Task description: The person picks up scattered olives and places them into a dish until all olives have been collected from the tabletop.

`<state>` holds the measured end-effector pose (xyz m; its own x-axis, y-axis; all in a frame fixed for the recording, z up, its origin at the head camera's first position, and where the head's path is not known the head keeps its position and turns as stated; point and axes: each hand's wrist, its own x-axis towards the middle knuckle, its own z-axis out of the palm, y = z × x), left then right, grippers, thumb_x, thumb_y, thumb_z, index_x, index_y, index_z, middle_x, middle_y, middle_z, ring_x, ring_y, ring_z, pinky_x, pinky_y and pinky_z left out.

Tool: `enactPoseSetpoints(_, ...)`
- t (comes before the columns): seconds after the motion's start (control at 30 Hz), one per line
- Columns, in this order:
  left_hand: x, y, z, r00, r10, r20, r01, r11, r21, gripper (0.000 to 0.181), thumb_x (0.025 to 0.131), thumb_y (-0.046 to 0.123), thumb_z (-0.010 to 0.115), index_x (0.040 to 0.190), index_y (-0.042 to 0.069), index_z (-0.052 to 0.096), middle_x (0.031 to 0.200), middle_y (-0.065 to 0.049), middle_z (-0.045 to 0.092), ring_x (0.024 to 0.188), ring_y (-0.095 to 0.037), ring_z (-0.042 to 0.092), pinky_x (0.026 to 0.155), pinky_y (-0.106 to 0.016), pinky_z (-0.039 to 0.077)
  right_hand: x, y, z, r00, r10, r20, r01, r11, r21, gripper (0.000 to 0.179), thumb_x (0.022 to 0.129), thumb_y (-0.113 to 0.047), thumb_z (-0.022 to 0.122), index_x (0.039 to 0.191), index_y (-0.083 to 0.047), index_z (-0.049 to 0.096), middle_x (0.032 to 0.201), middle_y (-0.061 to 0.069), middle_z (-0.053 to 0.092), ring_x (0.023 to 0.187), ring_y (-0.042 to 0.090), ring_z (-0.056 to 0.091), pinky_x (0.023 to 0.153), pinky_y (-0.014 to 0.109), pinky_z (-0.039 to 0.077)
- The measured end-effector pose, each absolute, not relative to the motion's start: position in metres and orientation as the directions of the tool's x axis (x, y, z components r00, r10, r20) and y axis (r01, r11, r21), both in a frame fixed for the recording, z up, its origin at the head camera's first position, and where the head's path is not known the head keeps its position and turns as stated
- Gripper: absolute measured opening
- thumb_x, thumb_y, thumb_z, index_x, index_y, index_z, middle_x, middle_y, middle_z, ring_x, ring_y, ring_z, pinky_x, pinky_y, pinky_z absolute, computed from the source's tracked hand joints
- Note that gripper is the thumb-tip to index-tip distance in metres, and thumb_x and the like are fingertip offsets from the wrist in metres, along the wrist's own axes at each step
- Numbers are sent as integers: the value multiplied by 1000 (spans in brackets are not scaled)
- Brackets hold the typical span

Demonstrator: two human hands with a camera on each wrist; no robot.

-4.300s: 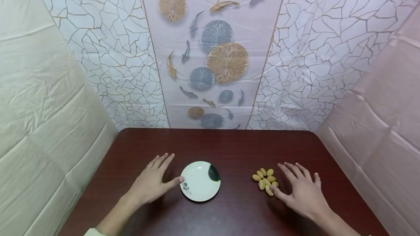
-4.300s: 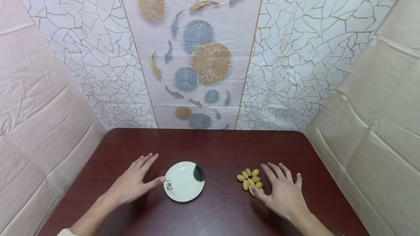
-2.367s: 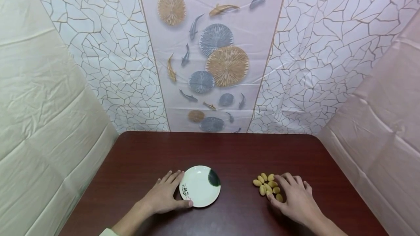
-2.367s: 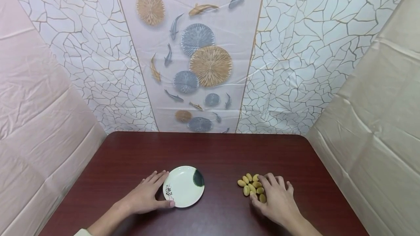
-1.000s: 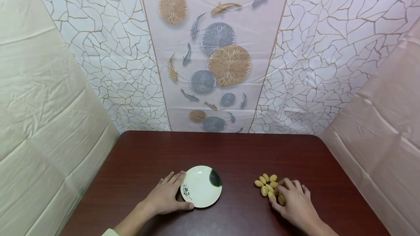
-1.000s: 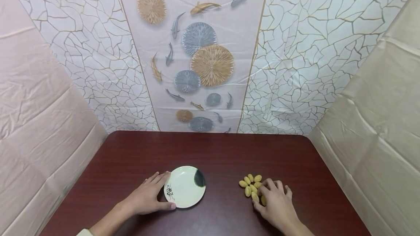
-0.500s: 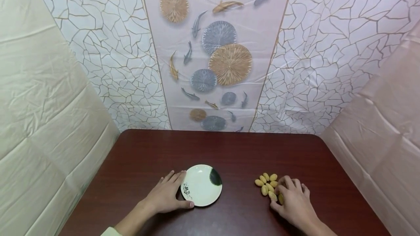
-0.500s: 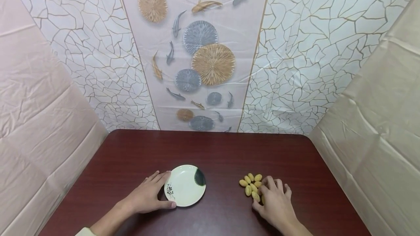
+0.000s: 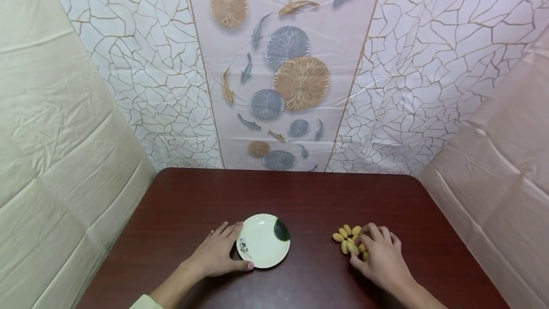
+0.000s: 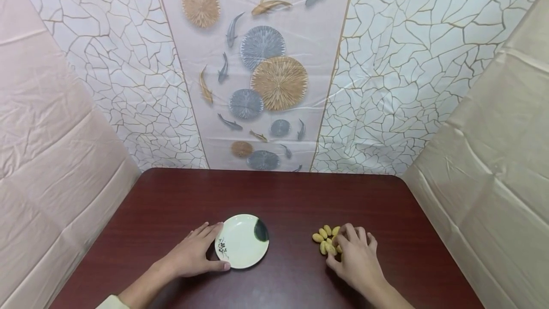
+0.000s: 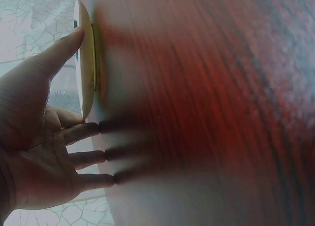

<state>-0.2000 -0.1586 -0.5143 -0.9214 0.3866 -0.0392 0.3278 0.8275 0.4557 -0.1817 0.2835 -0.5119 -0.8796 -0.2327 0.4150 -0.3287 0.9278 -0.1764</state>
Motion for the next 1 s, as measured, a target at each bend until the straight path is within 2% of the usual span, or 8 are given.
enactPoseSetpoints(0.3,-201,-159,-513,-920,390,-33,327,811,485,123,80,68,90,168,-2,40,171,-23,48,161,-53,39,121,-73,44,-188,266,-505,-853,-269,447,-375,912,-167,24,77,-21,93,86,-27,72,113,-3,63,107,29,57,96,77,46)
enactPoseSetpoints(0.5,-201,-158,-513,-921,388,-37,323,814,483,123,80,67,91,168,-2,40,171,-23,47,161,-52,39,120,-73,46,-192,253,-498,-854,-292,431,-392,906,-161,24,77,-23,95,91,-23,75,115,-1,64,110,30,59,101,77,47)
enactPoseSetpoints(0.7,-199,-158,-514,-923,381,-45,315,819,480,124,80,68,90,169,0,39,172,-22,47,162,-51,39,119,-74,46,-199,244,-493,-819,-317,477,-430,891,-146,25,75,-22,95,88,-23,74,114,1,65,110,31,60,99,75,49)
enactPoseSetpoints(1.0,-200,-159,-513,-926,372,-60,297,820,489,123,80,68,90,170,0,39,173,-21,46,164,-50,37,120,-74,45,-208,227,-487,-805,-351,478,-467,872,-147,26,78,-21,95,84,-23,70,111,0,64,107,29,59,101,75,49)
